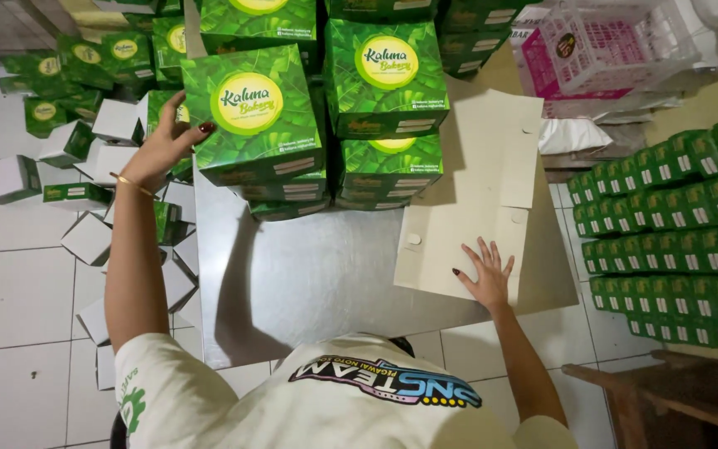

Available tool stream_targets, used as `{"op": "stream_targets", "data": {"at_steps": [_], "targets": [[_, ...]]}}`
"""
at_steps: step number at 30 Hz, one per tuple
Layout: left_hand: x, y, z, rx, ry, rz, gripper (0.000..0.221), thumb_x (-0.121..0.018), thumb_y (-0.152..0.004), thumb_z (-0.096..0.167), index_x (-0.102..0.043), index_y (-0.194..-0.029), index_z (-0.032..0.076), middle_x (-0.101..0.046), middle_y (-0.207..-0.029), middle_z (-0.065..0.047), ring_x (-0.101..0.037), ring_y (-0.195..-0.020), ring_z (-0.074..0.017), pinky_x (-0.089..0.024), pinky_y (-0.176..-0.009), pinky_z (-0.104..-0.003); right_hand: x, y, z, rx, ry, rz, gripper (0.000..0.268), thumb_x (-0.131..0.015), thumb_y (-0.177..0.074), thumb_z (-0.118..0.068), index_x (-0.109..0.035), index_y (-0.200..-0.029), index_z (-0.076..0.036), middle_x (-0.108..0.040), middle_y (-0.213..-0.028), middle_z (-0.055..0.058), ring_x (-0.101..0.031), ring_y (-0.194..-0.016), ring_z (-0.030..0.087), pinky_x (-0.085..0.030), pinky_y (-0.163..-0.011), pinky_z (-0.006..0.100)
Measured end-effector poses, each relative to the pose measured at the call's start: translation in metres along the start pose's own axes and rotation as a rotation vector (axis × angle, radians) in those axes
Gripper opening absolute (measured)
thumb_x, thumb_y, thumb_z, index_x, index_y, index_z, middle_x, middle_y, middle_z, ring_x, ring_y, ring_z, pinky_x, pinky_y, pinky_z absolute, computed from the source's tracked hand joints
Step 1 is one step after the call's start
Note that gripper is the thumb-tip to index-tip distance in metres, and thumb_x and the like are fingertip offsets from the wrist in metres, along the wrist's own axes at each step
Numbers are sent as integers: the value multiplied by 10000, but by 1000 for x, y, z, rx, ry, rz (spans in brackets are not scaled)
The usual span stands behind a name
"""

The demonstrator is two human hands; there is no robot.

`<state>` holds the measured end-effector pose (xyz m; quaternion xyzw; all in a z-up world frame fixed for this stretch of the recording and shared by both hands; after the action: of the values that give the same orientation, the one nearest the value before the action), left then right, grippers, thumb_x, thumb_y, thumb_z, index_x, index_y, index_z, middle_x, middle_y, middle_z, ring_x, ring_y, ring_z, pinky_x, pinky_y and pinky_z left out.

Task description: The person folds flat cardboard blanks into open boxes on a metal table, then places green printed bakery product boxes into the folded boxes one at a time and stacks the packed boxes with a pile of finished boxes. They repeat folding and packing across the clip.

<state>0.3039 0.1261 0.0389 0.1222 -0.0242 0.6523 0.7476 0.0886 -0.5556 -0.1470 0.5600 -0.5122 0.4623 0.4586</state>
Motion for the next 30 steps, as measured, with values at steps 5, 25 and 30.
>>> {"op": "stream_targets", "data": {"at_steps": [5,25,30], "targets": [[23,1,-34,-316,172,95,814,-670,-995,321,-268,-1653,61,-476,-1501,-181,-537,-1358,-225,-439,-1184,-384,2,-2,0,-12,-13,13,722,-691,-821,-577,-466,-1483,-398,-285,-1673,20,-195,-1552,313,-20,-1160,756],[59,-261,36,-483,-273,271,443,-745,-1071,337,-640,-1341,2,-593,-1075,-185,-455,-920,-252,-405,-826,-381,16,0,-13,-38,-18,35,700,-681,-839,-588,-469,-1482,-409,-295,-1662,7,-208,-1550,300,-27,-1170,745],[52,-268,30,-617,121,-11,474,-748,-1111,250,-597,-1511,45,-628,-1518,-109,-583,-1394,-214,-453,-1180,-359,13,0,-12,-5,-49,44,686,-670,-850,-584,-479,-1479,-390,-298,-1671,23,-202,-1549,313,-4,-1156,741]]}}
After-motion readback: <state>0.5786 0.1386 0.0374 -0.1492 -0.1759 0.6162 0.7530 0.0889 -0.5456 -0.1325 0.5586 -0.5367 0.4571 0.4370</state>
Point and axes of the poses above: each hand's wrist, its own y-axis away from the middle knuckle, its own x-axis out of the back of the hand, z = x × y, the point moved 6 cm from there along -y, towards the middle knuckle
